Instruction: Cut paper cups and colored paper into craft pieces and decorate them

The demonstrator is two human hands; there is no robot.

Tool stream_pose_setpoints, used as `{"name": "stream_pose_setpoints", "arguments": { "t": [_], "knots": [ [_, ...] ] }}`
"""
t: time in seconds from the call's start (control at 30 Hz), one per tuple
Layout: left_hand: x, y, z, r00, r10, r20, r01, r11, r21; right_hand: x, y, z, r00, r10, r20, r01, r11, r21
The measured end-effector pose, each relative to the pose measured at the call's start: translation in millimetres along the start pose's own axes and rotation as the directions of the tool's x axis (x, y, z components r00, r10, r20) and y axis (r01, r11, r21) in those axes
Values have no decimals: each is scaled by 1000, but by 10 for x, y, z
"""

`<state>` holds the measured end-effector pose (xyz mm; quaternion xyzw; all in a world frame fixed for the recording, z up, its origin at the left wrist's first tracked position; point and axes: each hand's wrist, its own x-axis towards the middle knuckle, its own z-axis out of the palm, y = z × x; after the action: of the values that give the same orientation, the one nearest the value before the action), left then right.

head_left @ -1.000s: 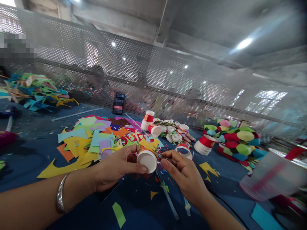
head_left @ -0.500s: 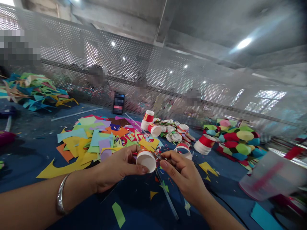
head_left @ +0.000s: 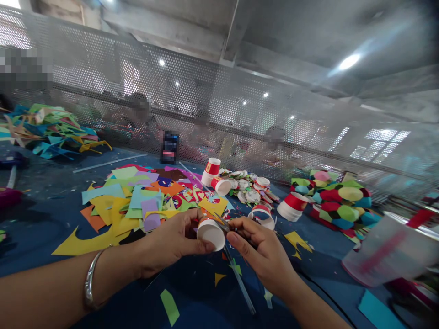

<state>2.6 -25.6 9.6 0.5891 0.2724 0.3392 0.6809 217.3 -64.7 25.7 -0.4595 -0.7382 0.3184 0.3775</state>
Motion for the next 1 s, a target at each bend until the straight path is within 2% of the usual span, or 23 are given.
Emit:
{"name": "stream_pose_setpoints", "arguments": {
  "t": [0.27,0.6,1.0],
  "knots": [
    [0,40,24,1000,-5,4,5,1000,18,-6,-16,2,1000,-17,14,17,1000,17],
    [25,-43,-7,999,27,37,-27,1000,-5,-23,-50,-7,999,-32,19,33,999,-40],
    [23,-49,-5,998,19,67,-18,1000,-12,-21,-45,2,999,-17,36,18,1000,-16]
  ]
}}
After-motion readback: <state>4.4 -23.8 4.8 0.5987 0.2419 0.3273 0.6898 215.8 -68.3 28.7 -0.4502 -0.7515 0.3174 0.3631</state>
